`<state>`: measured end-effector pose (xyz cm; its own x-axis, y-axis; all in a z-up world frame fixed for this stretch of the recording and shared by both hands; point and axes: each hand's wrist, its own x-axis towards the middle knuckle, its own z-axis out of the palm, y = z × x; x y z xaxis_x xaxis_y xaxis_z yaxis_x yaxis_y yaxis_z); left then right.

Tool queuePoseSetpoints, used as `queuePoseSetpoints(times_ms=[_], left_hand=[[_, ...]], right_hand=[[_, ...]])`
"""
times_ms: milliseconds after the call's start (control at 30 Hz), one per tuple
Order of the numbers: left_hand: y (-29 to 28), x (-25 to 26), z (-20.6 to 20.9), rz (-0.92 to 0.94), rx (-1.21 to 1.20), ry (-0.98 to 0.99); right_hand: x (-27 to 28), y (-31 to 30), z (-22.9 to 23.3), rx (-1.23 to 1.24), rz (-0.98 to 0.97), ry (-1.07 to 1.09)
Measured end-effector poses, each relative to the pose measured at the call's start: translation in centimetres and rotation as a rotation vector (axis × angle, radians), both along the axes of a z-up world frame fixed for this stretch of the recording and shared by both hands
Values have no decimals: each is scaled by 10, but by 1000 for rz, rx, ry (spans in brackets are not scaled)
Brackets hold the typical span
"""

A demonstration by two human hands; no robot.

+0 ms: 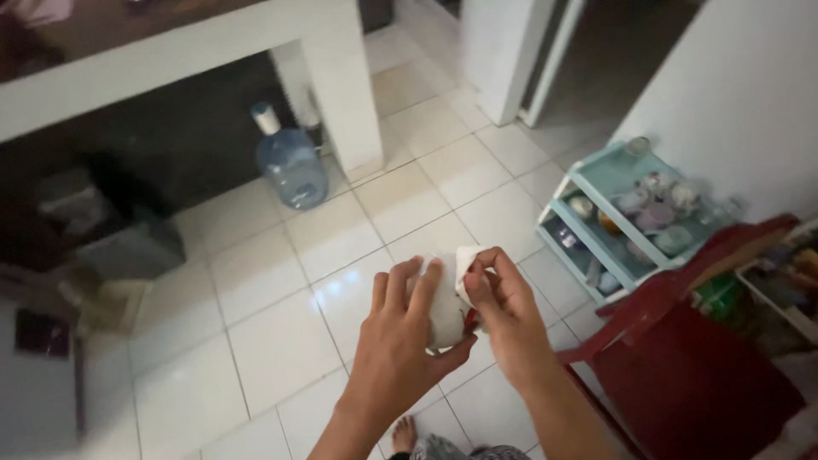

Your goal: The person wipes cups with a tissue, arranges them on a plastic dish rack, and picks up mugs from the dining table.

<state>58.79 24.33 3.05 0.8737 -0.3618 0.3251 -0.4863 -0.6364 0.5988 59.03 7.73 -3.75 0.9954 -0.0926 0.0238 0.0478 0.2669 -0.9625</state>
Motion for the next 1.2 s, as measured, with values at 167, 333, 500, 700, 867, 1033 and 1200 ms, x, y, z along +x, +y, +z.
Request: queuePoseSetpoints(times_ms=[167, 333, 500, 700, 867, 1033, 1200], left_hand=[[12, 91, -32, -306, -279, 68], [-49, 158, -76, -474, -1006, 1270], [-134, 200, -98, -424, -627, 1046], [-244, 277, -94, -211, -656, 1087], [-335, 344, -91, -113, -1152, 1548], [-402, 373, -112, -24, -1304, 1498], [-457, 402, -136, -230, -1449, 1421]], right_hand=[[43, -36, -3, 373, 0, -34], [74, -75, -3, 475, -146, 112], [131, -128, -5, 378, -202, 306], [201, -191, -2, -559, -405, 343], [249, -233, -2, -1397, -565, -291], [290, -298, -59, -1020, -910, -220], [306, -366, -103, -537, -1020, 239]])
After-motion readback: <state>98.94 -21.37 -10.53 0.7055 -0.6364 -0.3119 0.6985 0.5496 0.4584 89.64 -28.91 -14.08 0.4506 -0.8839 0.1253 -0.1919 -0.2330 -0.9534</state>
